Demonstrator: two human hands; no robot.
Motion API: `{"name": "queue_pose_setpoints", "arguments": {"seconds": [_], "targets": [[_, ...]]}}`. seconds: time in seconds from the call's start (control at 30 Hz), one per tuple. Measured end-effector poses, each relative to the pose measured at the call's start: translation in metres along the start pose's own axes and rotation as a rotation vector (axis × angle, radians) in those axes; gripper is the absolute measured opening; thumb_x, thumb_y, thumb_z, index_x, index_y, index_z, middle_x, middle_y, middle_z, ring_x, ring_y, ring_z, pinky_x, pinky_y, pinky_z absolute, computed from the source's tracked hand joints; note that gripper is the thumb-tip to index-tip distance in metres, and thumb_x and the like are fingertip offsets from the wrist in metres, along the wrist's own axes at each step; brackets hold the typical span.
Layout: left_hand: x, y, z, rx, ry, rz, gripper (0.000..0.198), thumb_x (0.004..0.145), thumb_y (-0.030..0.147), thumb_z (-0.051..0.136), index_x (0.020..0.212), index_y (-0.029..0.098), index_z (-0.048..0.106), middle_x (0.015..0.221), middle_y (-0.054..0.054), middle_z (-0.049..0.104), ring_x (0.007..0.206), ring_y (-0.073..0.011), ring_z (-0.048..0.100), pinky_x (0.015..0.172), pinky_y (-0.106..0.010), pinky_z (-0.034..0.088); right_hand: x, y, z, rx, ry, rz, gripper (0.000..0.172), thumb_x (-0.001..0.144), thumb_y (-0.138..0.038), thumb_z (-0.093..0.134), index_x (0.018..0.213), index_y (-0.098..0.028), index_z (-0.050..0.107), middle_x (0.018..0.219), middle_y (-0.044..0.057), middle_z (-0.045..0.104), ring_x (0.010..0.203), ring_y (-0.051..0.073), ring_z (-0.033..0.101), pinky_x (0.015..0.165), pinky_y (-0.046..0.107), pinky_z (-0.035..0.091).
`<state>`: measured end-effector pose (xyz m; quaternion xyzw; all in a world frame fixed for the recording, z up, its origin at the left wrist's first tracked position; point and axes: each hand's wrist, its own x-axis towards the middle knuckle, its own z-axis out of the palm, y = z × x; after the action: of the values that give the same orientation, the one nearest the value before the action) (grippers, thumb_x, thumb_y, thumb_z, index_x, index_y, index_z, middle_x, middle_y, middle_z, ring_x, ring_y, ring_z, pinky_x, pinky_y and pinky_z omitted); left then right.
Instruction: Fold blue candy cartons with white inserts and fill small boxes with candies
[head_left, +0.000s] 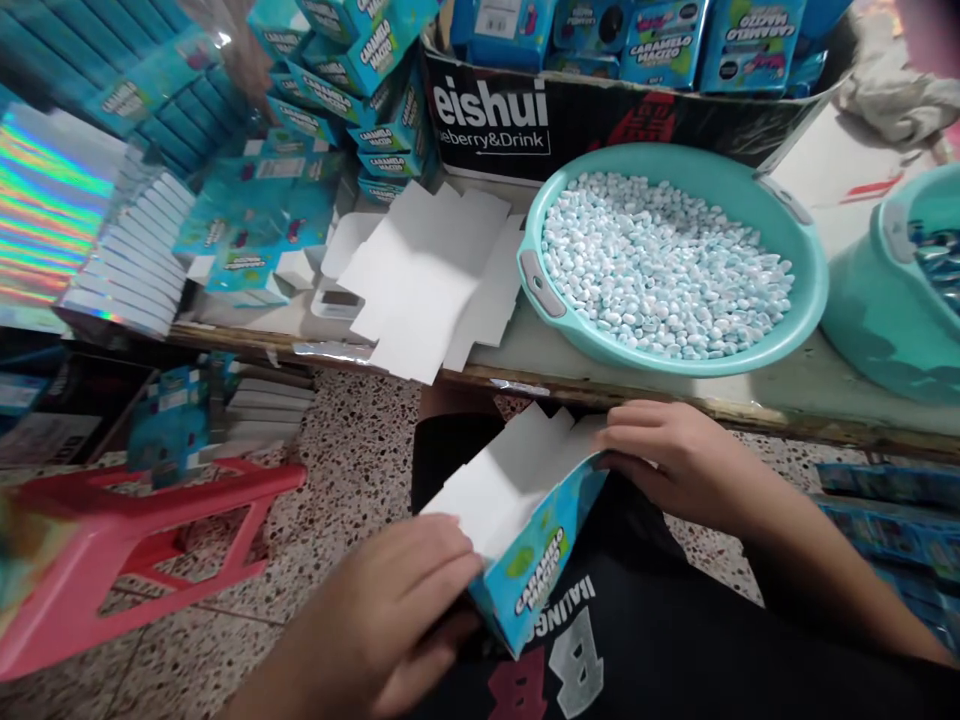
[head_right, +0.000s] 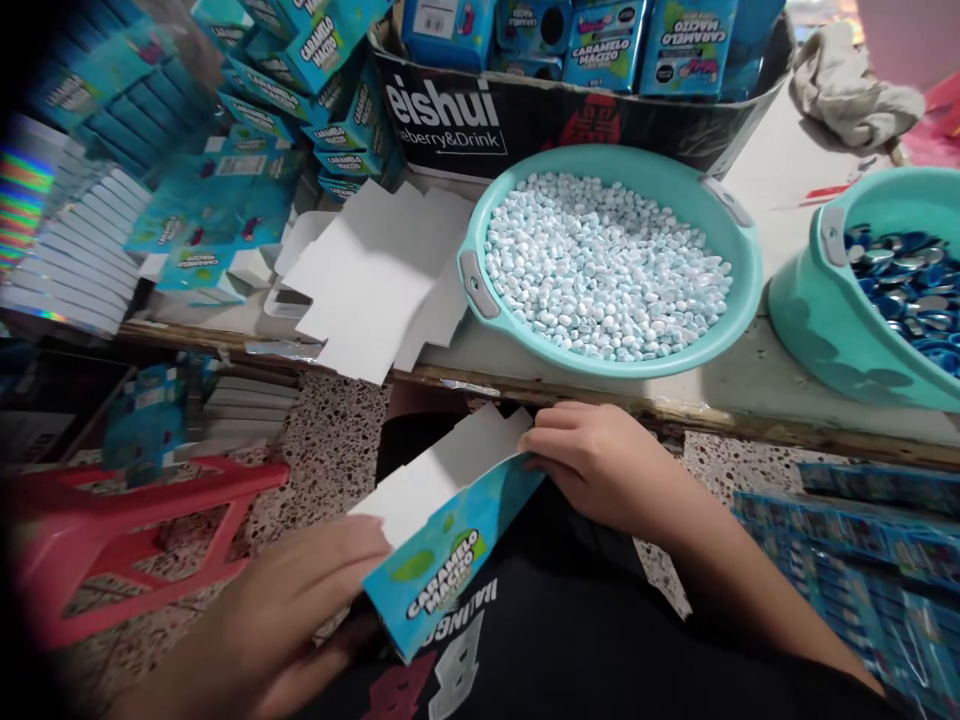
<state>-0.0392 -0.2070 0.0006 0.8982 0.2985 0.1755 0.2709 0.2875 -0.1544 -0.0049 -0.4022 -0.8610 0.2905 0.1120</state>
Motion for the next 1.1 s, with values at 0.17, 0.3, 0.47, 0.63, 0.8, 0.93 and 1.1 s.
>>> {"name": "queue_pose_setpoints", "arguments": {"seconds": [0.17,0.3,0.47,0.63,0.8,0.93,1.1], "targets": [[0.008,0.018,0.018,-0.447,-0.111,-0.439,0.044,0.100,0.052,0.030,0.092,0.022,0.062,0.088,-0.006,0.066,0.081,-0.0202,0.062,0.071,-0.029,0.051,0.001,-0.004,0.005,-0.011,-0.088,0.073,0.020,0.096,-0.016,0.046,0.093,-0.018,0.066,0.083,0.005,0.062,0.075,0.018,0.057,0.064,0.030,0.037],[0.022,0.017,0.002,-0.664,-0.240,-0.737,0.046,0.099,0.057,0.032,0.095,0.023,0.063,0.092,-0.003,0.068,0.084,-0.0193,0.062,0.077,-0.028,0.049,0.012,-0.007,0.005,-0.004,-0.165,0.227,0.016,0.095,-0.022,0.050,0.097,-0.021,0.067,0.093,0.005,0.069,0.083,0.021,0.062,0.070,0.031,0.042],[0.039,0.013,-0.013,-0.884,-0.323,-0.879,0.047,0.096,0.060,0.040,0.089,0.022,0.067,0.091,0.001,0.071,0.083,-0.0173,0.060,0.076,-0.025,0.045,0.032,-0.001,0.005,0.049,-0.300,0.313,0.016,0.093,-0.023,0.053,0.095,-0.024,0.069,0.097,0.003,0.073,0.084,0.021,0.065,0.071,0.031,0.045],[0.031,0.003,-0.002,-1.004,-0.164,-1.123,0.048,0.088,0.065,0.051,0.079,0.023,0.072,0.079,0.001,0.072,0.075,-0.0191,0.061,0.069,-0.026,0.046,0.043,0.000,0.009,0.132,-0.341,0.301,0.014,0.091,-0.025,0.055,0.090,-0.023,0.069,0.092,0.003,0.073,0.078,0.019,0.065,0.066,0.030,0.046],[0.023,-0.014,0.013,-1.458,0.005,-1.148,0.041,0.086,0.056,0.059,0.097,0.021,0.077,0.091,-0.004,0.078,0.091,-0.0243,0.069,0.083,-0.032,0.052,0.047,0.003,0.017,0.209,-0.360,0.311,0.015,0.092,-0.023,0.053,0.090,-0.023,0.067,0.085,0.001,0.073,0.070,0.018,0.066,0.060,0.029,0.050],[0.037,-0.019,0.005,-1.618,0.120,-1.280,0.038,0.089,0.045,0.060,0.107,0.015,0.075,0.091,-0.009,0.079,0.092,-0.0249,0.072,0.084,-0.033,0.055,0.045,0.002,0.027,0.108,-0.101,0.215,0.033,0.095,-0.021,0.051,0.126,-0.026,0.061,0.126,0.008,0.066,0.111,0.025,0.065,0.090,0.039,0.055],[0.055,-0.013,-0.006,-1.684,0.350,-1.406,0.042,0.097,0.038,0.046,0.124,0.013,0.066,0.091,-0.009,0.078,0.083,-0.0247,0.074,0.071,-0.034,0.058,0.044,-0.030,0.036,-0.006,0.206,-0.167,0.034,0.101,-0.028,0.046,0.133,-0.021,0.053,0.141,0.016,0.054,0.132,0.029,0.050,0.107,0.052,0.044]]}}
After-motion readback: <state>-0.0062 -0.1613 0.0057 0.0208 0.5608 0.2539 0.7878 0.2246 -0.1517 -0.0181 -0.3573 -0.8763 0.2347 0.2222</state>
